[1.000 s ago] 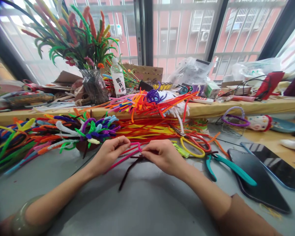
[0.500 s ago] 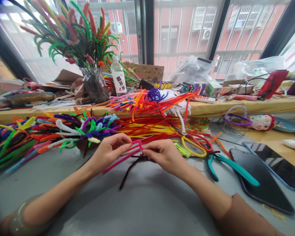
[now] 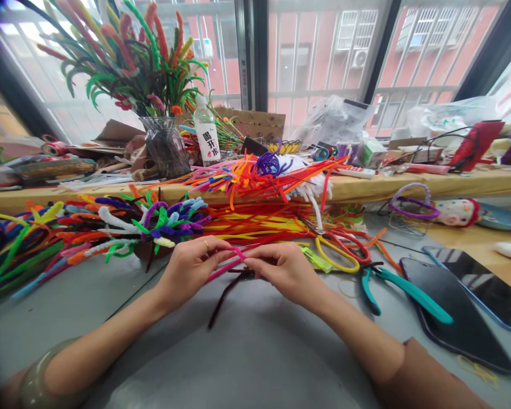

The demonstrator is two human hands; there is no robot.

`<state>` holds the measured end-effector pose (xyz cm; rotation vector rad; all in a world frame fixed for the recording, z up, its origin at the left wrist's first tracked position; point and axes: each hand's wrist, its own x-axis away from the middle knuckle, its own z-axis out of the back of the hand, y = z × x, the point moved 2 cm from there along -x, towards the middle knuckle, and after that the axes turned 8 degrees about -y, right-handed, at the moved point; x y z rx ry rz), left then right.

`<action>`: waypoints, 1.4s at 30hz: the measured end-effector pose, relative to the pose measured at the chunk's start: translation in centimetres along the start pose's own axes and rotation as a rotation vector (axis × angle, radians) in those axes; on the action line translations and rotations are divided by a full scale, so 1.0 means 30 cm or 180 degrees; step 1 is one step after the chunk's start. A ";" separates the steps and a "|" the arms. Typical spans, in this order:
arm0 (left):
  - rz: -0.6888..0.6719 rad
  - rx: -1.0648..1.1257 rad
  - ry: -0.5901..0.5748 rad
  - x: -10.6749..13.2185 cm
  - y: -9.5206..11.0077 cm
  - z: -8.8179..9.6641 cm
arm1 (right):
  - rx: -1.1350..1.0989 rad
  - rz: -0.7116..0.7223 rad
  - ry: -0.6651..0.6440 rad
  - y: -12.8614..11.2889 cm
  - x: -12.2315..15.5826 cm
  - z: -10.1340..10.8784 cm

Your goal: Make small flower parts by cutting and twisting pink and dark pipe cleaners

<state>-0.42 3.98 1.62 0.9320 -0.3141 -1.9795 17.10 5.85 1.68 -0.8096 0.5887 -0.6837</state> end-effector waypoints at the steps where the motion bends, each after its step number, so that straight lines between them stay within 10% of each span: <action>1: 0.0080 0.0170 -0.0013 -0.001 0.001 0.002 | -0.0096 -0.0070 -0.0057 0.002 0.000 0.000; 9: 0.0458 0.1268 -0.0826 0.003 0.025 0.006 | -0.0474 -0.0406 -0.0817 0.031 -0.009 0.007; 17: -0.0079 0.0704 -0.1535 0.015 0.052 -0.006 | 0.0160 0.0108 -0.0707 0.004 -0.006 0.058; 30: 0.0485 0.0510 -0.0479 -0.002 0.003 -0.010 | 0.1482 0.0695 0.0400 -0.052 0.029 -0.018; 37: 0.0433 0.1195 -0.1144 0.004 0.028 0.005 | 0.0309 -0.0092 -0.0382 0.006 -0.001 0.011; 42: -0.0057 0.0519 -0.1570 0.016 0.038 -0.013 | 0.0912 0.0075 -0.0214 0.001 0.000 0.045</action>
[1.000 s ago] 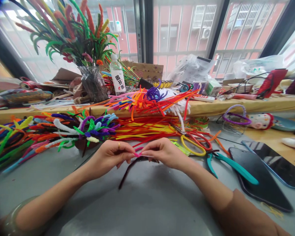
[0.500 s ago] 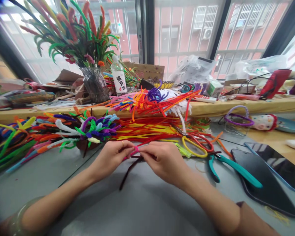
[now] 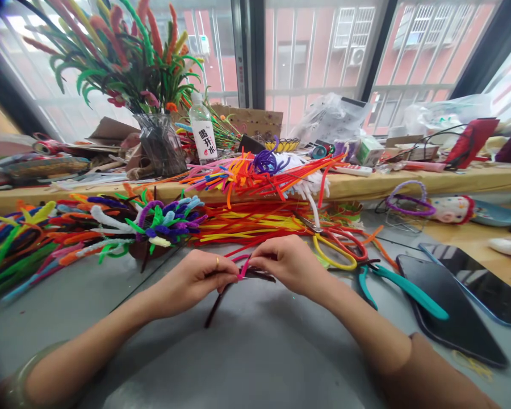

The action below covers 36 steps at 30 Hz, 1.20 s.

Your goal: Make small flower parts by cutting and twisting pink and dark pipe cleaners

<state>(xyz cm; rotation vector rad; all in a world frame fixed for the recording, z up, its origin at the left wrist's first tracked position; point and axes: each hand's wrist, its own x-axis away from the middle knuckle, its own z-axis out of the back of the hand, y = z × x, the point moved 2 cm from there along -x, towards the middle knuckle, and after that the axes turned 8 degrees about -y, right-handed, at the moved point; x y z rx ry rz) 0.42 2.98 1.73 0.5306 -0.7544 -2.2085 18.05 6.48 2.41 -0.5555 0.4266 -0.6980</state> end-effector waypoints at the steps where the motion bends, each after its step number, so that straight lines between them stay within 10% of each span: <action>1: -0.0025 -0.0213 -0.0002 -0.001 -0.002 -0.004 | 0.0229 0.0081 0.0109 -0.006 0.004 0.003; 7: 0.0345 -0.0823 0.0436 -0.012 -0.030 -0.003 | 0.0980 0.0412 0.0445 -0.042 0.023 -0.029; 15: 0.0394 0.0249 0.1105 -0.009 -0.020 0.019 | 0.0496 0.0218 0.0454 -0.080 0.023 -0.049; 24: 0.0136 0.0783 0.0026 0.002 0.007 0.002 | -0.0760 -0.0269 -0.0411 -0.007 0.001 -0.027; 36: 0.0672 0.0196 0.0825 -0.018 -0.038 -0.001 | 0.0499 0.0227 0.0678 -0.082 0.031 -0.031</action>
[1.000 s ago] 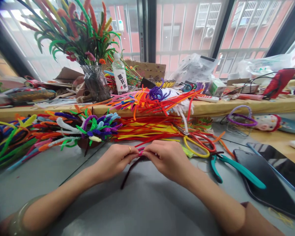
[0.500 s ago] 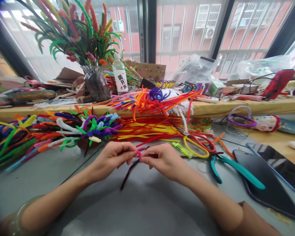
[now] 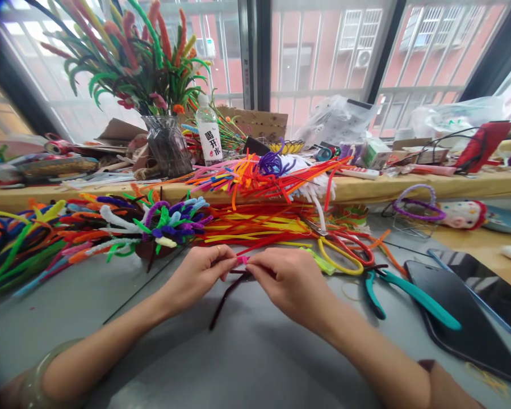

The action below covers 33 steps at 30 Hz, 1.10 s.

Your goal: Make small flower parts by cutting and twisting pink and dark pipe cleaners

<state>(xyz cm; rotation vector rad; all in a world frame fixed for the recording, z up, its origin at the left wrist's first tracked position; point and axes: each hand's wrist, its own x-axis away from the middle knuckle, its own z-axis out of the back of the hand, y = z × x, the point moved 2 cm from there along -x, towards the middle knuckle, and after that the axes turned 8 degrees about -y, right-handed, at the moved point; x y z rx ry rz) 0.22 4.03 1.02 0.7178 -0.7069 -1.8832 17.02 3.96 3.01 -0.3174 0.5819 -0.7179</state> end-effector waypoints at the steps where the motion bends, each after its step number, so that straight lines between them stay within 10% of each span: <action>1: 0.0049 0.0195 0.0025 0.000 -0.004 0.002 | -0.0010 -0.0018 0.0001 -0.006 0.002 -0.005; 11: 0.0041 0.1145 -0.0954 0.017 0.023 0.013 | -0.1370 -0.1079 -0.1042 0.081 -0.021 -0.026; 23: 0.0106 0.0123 -0.0246 0.002 0.010 0.013 | -0.0047 -0.0120 0.0206 0.013 -0.006 0.029; 33: -0.0062 0.0361 -0.0093 0.007 0.007 0.002 | -0.0033 0.0064 0.0366 -0.003 -0.006 0.008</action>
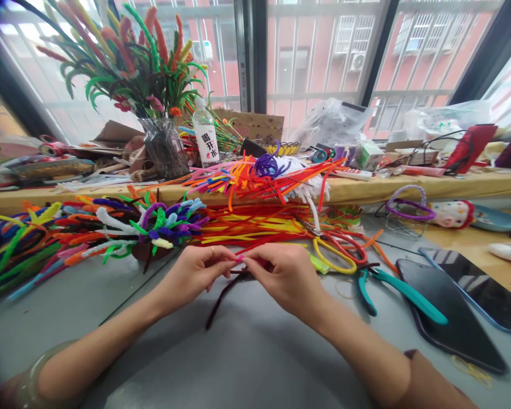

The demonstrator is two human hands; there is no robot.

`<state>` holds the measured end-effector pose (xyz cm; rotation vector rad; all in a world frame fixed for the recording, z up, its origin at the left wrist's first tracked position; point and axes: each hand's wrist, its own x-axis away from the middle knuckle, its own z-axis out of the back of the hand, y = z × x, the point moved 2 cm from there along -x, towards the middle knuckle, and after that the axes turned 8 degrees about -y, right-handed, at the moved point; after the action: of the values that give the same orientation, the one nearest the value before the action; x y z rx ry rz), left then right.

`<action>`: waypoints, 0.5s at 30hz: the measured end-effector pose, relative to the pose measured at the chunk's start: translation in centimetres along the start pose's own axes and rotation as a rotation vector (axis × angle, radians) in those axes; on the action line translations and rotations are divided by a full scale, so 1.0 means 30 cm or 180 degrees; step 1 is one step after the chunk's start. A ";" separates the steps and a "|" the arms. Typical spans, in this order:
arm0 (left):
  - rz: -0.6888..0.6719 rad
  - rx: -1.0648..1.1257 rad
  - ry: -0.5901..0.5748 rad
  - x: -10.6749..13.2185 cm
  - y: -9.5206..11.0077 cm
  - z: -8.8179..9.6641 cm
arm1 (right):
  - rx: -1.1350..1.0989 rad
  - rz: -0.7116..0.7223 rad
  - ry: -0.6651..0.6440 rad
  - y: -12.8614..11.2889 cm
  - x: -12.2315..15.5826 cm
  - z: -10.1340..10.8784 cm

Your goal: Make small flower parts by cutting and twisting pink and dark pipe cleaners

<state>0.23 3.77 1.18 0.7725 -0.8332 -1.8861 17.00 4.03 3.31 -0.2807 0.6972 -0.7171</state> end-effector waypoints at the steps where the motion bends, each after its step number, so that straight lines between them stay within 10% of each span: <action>1: -0.0005 -0.0016 0.0041 0.001 0.000 0.001 | -0.0053 0.0019 -0.0042 -0.002 0.001 -0.005; 9: 0.0086 0.0631 0.0188 -0.003 0.000 0.013 | -0.0831 -0.0472 -0.0757 0.022 -0.002 -0.038; 15: 0.0132 0.0908 -0.0697 0.007 0.012 -0.001 | -0.1209 -0.0794 -0.1424 0.094 -0.017 -0.028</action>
<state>0.35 3.43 1.42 0.7197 -1.2664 -1.8594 17.57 6.42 1.63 -0.8606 0.3671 -0.7215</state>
